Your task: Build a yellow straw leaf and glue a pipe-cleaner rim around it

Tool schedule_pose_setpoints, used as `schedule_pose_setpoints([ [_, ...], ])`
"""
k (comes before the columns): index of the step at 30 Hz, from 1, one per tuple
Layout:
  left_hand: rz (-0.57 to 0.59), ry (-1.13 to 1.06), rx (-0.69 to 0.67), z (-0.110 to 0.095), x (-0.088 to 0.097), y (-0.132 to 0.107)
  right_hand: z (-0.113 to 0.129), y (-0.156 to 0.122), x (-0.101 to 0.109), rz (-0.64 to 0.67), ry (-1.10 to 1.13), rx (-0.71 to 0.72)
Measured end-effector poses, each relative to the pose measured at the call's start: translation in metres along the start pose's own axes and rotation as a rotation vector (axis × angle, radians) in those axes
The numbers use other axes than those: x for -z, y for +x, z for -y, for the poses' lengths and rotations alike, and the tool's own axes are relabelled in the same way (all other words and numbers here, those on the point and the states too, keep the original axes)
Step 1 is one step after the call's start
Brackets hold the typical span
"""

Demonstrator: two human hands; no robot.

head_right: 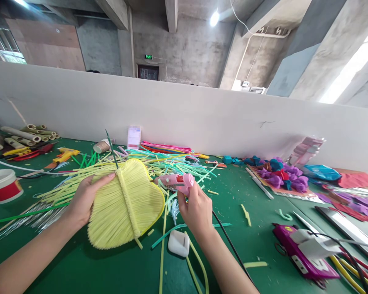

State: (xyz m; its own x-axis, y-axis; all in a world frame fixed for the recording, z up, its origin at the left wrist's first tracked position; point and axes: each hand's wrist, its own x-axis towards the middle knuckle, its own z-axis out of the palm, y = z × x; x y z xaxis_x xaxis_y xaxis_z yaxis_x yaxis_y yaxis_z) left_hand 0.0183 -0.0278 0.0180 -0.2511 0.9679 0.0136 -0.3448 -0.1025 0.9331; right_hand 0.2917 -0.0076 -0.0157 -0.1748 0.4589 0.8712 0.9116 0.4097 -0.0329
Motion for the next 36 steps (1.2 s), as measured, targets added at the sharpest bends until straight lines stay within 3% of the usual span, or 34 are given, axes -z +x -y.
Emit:
schedule_pose_setpoints([
  [36, -0.063, -0.032, -0.007, 0.0000, 0.0066, 0.0065, -0.0026, -0.0015, -0.0011, 0.027, 0.005, -0.003],
])
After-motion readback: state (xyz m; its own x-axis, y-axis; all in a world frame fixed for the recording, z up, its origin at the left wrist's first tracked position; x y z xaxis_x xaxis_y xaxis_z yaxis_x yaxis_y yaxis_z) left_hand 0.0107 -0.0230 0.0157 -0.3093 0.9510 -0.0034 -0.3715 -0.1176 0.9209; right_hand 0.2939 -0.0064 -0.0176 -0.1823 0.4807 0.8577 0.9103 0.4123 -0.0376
